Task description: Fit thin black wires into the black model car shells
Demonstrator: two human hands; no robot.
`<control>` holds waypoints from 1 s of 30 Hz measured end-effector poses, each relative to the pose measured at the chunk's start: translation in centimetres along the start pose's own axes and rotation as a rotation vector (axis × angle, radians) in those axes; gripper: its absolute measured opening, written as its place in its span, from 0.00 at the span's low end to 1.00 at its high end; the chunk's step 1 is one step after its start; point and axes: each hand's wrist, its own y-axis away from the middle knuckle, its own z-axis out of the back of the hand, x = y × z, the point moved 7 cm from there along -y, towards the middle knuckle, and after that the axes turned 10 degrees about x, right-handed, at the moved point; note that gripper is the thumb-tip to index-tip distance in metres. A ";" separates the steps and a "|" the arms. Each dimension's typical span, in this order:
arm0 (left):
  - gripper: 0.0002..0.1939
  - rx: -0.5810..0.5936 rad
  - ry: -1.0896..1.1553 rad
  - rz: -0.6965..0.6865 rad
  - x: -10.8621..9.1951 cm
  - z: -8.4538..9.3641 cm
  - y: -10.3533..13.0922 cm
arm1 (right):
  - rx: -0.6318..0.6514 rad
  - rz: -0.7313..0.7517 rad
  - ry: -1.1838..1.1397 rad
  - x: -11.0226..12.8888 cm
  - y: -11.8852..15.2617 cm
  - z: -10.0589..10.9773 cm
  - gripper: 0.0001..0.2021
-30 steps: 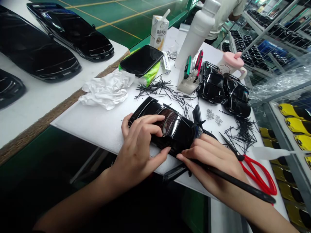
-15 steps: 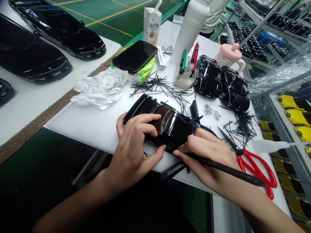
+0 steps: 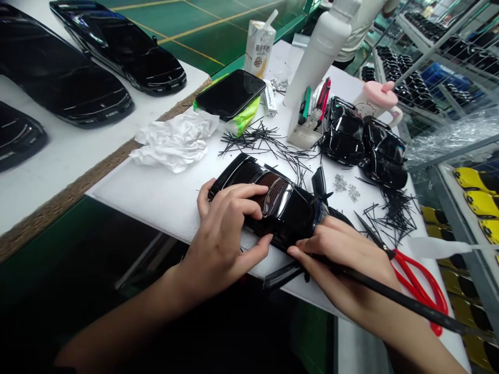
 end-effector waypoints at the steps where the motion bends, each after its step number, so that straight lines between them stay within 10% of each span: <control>1: 0.08 -0.001 0.002 0.000 0.0 0.0 0.0 | 0.002 0.006 0.021 0.0 0.0 0.0 0.07; 30: 0.06 0.018 0.014 0.016 0.0 0.0 0.1 | -0.014 -0.103 0.028 -0.1 -0.2 -0.4 0.07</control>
